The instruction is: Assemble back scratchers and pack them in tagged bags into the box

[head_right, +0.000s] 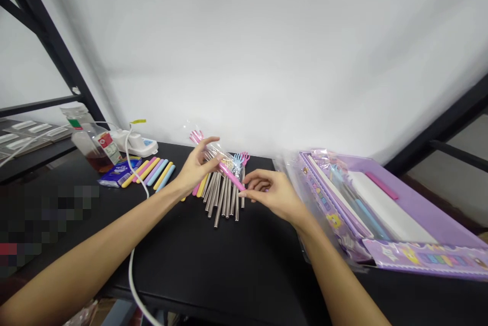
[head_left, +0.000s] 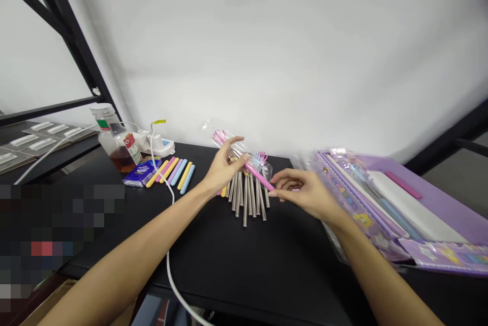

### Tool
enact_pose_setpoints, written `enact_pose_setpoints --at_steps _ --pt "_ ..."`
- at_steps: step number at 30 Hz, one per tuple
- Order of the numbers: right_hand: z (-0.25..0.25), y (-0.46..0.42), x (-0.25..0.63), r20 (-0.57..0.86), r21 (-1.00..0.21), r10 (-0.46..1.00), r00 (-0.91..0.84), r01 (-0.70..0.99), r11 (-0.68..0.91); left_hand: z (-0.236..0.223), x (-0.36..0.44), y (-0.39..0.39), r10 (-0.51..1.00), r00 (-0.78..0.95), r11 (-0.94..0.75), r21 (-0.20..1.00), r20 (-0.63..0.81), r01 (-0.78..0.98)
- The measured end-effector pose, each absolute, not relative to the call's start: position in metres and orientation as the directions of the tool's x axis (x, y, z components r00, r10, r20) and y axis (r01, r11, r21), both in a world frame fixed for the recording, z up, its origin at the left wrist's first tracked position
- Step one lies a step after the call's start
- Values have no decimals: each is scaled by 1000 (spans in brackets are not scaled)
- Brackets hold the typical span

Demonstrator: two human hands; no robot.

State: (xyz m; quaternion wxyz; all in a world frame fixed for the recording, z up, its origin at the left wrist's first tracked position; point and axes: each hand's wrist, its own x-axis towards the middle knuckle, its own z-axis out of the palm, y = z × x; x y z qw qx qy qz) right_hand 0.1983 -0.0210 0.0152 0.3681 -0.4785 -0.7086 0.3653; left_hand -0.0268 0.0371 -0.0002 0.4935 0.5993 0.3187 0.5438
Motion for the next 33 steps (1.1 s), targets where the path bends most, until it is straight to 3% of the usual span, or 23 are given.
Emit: enact_pose_setpoints --at_steps 5,9,12,16,18,23,30,33 --pt "4 -19 189 353 -739 924 -146 562 371 -5 -12 18 845 398 -357 931 358 -78" --pt "3 -19 187 413 -701 907 -80 608 373 -3 -9 14 833 423 -359 930 358 -80" --pt "7 -20 190 411 -753 902 -134 508 419 2 -15 20 850 406 -302 942 337 -149" --pt "14 -24 198 394 -813 838 -377 281 509 9 -27 32 869 388 -238 947 308 -218" --pt "16 -26 199 376 -805 815 -441 279 523 9 -32 35 870 396 -196 943 294 -269" --pt "16 -27 190 444 -745 830 -337 376 551 6 -29 31 864 431 -167 956 259 -239" --pt "12 -21 191 469 -775 841 -271 330 539 2 -18 19 812 527 -168 965 250 -199" --pt "8 -19 192 436 -793 870 -230 359 492 0 -15 18 787 547 -247 958 287 -147"
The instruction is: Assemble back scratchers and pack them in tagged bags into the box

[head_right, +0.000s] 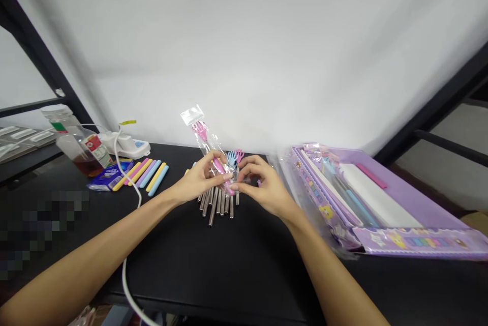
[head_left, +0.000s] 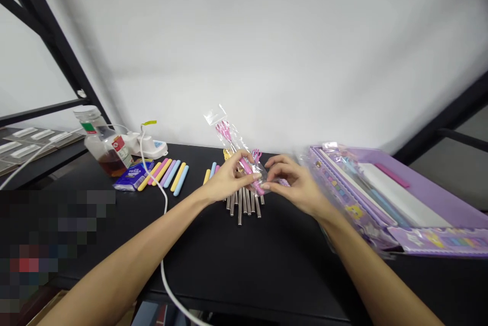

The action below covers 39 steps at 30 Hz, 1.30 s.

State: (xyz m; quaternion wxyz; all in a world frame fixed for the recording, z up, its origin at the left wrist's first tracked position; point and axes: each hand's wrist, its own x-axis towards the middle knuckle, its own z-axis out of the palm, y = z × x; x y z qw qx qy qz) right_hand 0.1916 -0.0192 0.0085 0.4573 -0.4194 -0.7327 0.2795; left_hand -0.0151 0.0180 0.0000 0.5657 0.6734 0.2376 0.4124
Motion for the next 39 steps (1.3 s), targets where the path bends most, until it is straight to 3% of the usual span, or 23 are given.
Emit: enact_pose_setpoints --at_steps 6,11,15,18,22,25,27,29,31,33,39 --pt "6 -18 190 115 -953 981 -157 260 154 0 -16 17 755 543 -415 909 368 -39" --pt "19 -25 189 -29 -927 940 -339 360 101 5 -20 16 743 581 -444 895 333 55" --pt "21 -27 191 -62 -944 914 -401 320 76 2 -21 29 842 346 -412 907 414 -85" --pt "20 -27 195 -185 -918 843 -505 395 36 -3 -24 42 900 97 -410 900 426 -150" --pt "21 -28 199 -309 -851 741 -596 521 63 -8 -29 49 927 7 -371 918 375 -142" --pt "22 -25 204 -198 -852 847 -493 514 100 -8 -29 47 927 43 -365 922 373 -131" --pt "23 -21 211 -25 -851 960 -279 510 127 -8 -26 44 925 80 -362 925 372 -121" --pt "23 -17 221 163 -788 986 -44 596 157 -9 -23 40 926 127 -345 933 356 -101" --pt "23 -13 232 287 -664 955 78 734 140 -10 -19 36 930 174 -317 946 323 -64" --pt "22 -12 244 304 -559 947 100 824 92 -12 -16 31 930 223 -296 955 293 -23" --pt "10 -7 257 113 -418 994 15 908 34 -13 -13 22 902 292 -345 938 318 44"
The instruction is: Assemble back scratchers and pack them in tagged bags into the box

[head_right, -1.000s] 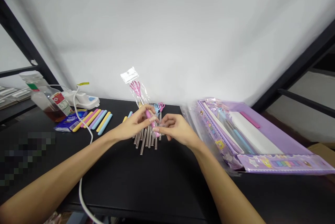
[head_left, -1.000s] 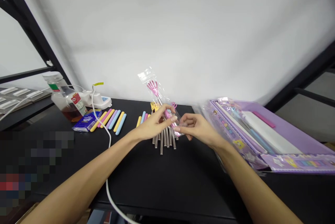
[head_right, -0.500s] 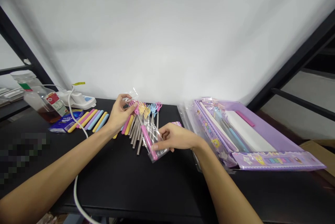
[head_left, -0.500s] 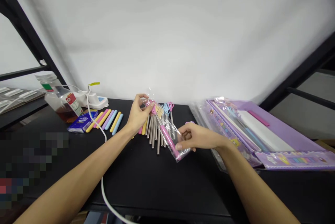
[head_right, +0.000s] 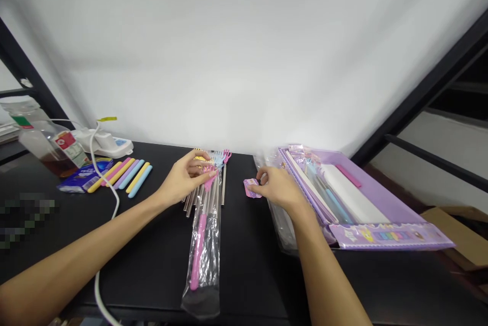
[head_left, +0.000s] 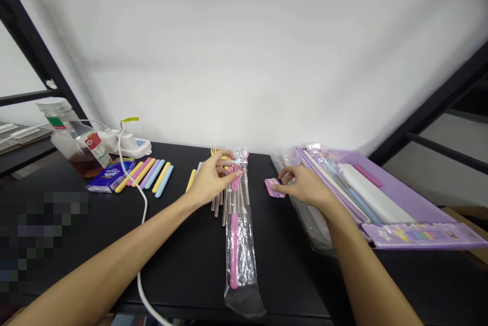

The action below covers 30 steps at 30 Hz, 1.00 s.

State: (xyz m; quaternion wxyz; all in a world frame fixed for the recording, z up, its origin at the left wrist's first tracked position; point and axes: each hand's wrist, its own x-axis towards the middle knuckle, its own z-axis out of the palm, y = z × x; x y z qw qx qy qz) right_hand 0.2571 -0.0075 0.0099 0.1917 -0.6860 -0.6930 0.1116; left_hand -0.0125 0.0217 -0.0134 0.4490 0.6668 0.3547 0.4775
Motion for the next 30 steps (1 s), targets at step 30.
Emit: enact_pose_setpoints --at_steps 30 --pt "8 -6 246 235 -602 964 123 797 45 -10 -14 14 839 425 -444 878 339 176"
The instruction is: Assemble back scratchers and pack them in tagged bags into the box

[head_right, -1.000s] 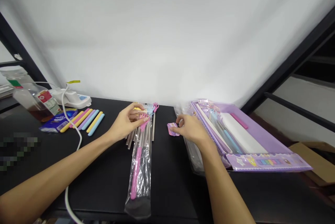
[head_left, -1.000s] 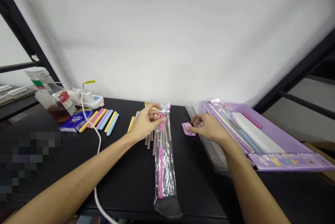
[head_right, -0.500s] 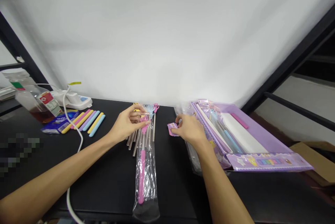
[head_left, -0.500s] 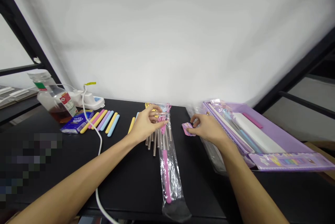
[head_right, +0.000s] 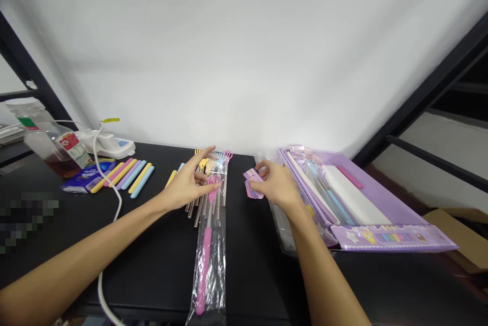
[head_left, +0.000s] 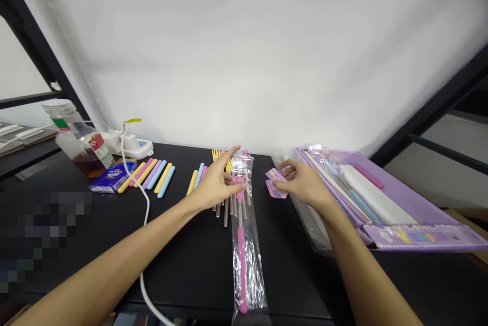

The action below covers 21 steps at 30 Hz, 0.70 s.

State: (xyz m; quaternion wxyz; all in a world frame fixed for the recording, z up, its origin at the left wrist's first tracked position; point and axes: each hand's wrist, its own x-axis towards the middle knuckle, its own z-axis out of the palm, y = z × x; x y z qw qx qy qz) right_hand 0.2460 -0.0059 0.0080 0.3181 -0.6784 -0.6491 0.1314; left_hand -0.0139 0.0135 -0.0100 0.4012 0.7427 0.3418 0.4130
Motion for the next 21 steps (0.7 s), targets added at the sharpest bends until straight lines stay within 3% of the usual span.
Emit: enact_pose_setpoints --at_steps 3,6,11,16,18,21 --pt "13 -6 240 272 -771 957 96 618 157 -10 -14 13 837 434 -445 877 335 181" --pt "20 -12 229 395 -832 915 79 454 320 -9 -14 11 834 449 -436 883 322 176" --pt "19 -19 206 548 -724 830 -106 437 533 -7 -13 8 801 511 -430 894 313 127" --pt "9 -16 196 751 -545 659 -42 525 654 -5 -14 5 753 576 -432 899 318 69" --pt "8 -13 198 766 -547 643 15 541 638 -4 -13 3 748 588 -429 900 308 73" --pt "8 -11 201 698 -654 714 51 453 607 -3 -13 0 744 593 -429 900 307 72"
